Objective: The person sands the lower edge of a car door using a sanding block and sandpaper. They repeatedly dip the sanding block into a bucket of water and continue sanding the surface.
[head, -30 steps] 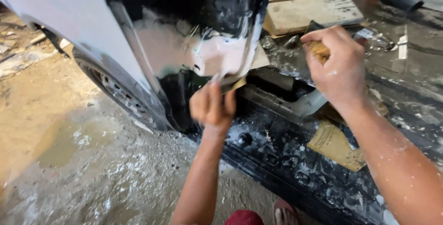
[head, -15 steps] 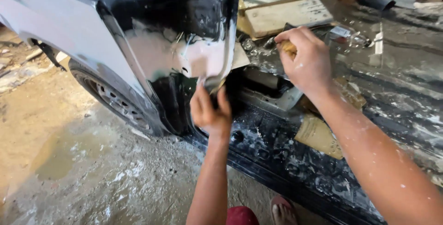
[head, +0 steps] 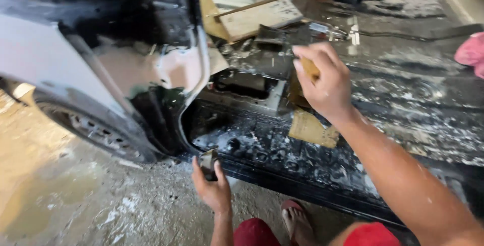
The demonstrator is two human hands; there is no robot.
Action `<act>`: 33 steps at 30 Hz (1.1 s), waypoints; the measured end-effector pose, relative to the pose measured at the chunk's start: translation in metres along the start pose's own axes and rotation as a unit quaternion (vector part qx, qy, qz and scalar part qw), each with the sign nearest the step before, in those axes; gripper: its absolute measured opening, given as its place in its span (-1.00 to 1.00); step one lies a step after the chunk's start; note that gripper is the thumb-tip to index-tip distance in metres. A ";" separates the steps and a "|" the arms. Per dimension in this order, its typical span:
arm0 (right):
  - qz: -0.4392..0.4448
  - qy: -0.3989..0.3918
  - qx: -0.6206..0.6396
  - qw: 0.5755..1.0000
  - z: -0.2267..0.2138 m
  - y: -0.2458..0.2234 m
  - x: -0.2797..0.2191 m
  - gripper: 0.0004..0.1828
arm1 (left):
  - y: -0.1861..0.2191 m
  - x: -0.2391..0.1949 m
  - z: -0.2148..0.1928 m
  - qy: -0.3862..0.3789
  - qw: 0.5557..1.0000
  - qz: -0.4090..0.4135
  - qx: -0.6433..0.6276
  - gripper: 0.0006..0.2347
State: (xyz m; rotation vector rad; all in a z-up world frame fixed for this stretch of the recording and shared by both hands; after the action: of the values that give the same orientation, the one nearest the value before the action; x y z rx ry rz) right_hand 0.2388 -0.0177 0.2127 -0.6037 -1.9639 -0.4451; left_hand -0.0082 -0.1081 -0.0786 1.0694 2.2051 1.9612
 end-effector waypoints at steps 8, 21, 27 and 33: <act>0.313 -0.192 0.024 0.930 -0.022 0.051 -0.223 -0.75 | 0.157 0.035 -0.003 -0.094 0.965 0.212 -0.119 -0.52; 0.416 -0.225 0.045 0.880 -0.044 0.022 -0.253 -0.77 | 0.330 0.116 0.169 -0.490 0.766 0.384 0.159 -0.36; 0.437 -0.204 0.017 0.876 -0.055 0.027 -0.270 -0.74 | 0.338 0.170 0.180 -0.384 0.756 0.523 0.087 -0.83; 0.436 -0.207 0.019 0.876 -0.057 0.025 -0.269 -0.75 | 0.328 0.156 0.181 -0.553 0.698 0.308 0.334 -0.58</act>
State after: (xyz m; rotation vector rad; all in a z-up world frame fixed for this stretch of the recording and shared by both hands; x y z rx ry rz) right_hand 0.3971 -0.0887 -0.0024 -1.5543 -1.8303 0.3170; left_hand 0.1059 0.1216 0.2355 2.3899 1.7718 0.0418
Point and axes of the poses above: each hand's wrist, its own x-axis towards the middle knuckle, its own z-axis out of the palm, y = z × x, the point moved 7 cm from there along x, towards the middle knuckle, and after that the axes turned 4 degrees about -z, right-handed, at the moved point
